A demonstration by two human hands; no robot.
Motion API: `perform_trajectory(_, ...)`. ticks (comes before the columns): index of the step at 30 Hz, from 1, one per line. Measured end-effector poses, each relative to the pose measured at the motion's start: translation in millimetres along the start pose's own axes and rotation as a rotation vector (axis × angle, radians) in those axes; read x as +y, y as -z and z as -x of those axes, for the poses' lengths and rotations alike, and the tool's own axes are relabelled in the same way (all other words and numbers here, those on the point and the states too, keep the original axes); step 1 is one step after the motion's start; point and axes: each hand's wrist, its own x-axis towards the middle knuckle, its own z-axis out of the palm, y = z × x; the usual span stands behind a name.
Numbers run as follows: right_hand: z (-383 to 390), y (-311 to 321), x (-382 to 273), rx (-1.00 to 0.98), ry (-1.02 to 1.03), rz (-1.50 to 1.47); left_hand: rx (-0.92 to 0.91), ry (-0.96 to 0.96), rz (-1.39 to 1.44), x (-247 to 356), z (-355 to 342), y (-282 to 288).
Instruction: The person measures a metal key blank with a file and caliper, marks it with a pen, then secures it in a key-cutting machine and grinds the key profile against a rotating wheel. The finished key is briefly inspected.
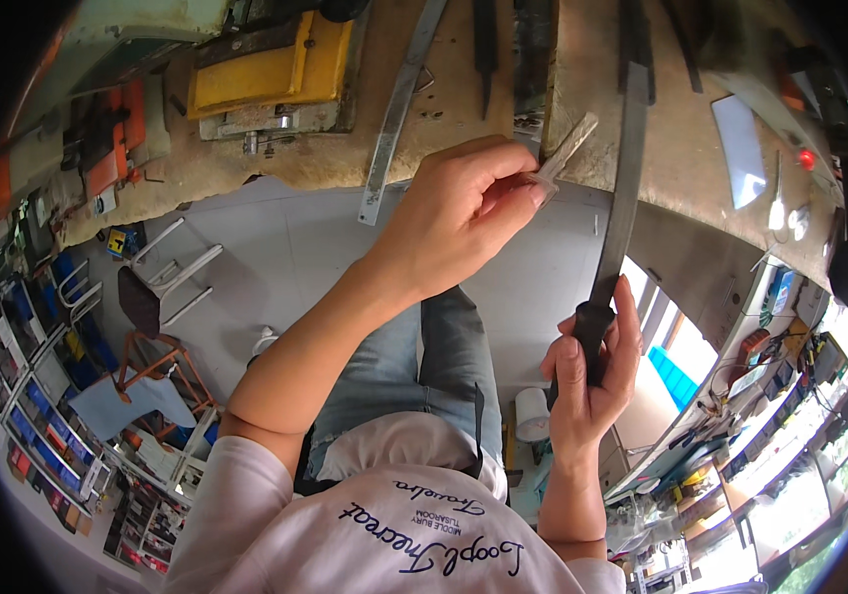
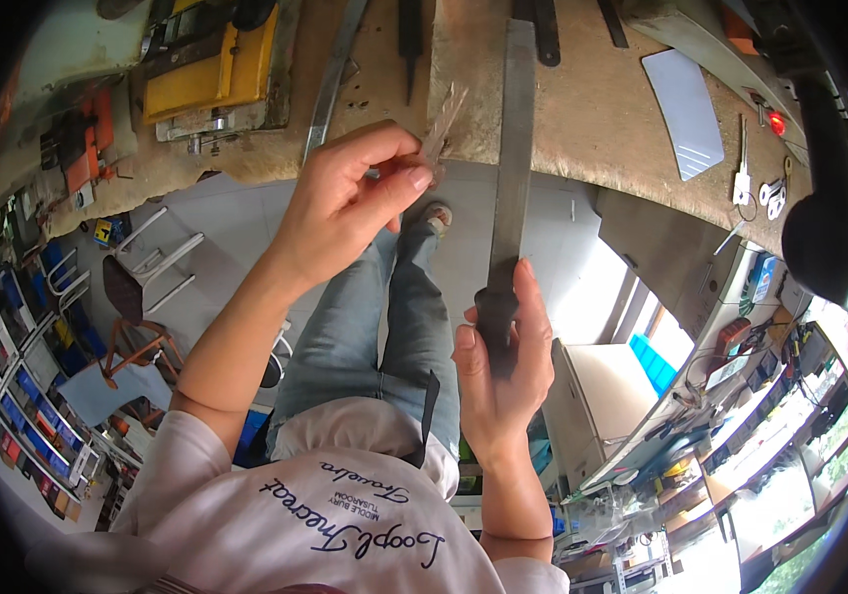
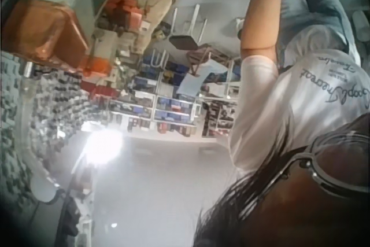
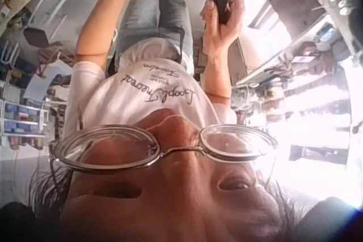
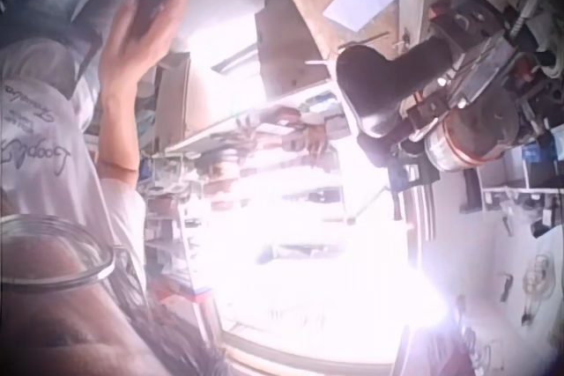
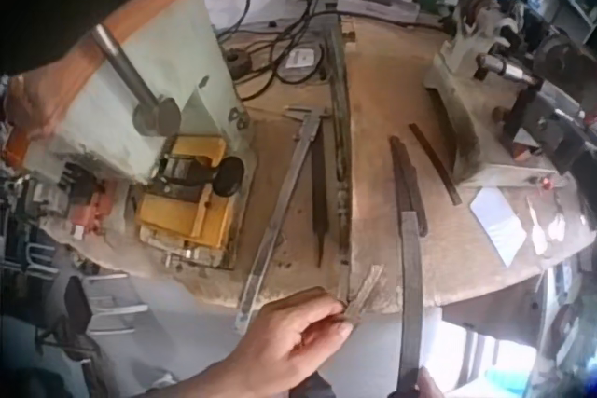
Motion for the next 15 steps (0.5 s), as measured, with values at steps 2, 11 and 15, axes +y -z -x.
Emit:
perform_trajectory(2,0,-1,1,0.005,-0.003,-0.033,0.004,0.025,0.058,0,-1,-2)
perform_trajectory(11,8,6,1,-0.054,0.016,0.026,0.12,-0.261,-0.283,-8,1,-3)
perform_trajectory(15,11,-3,-1,-0.041,-0.077,-0.014,0.082,-0.272,-0.302,-12,-3,0)
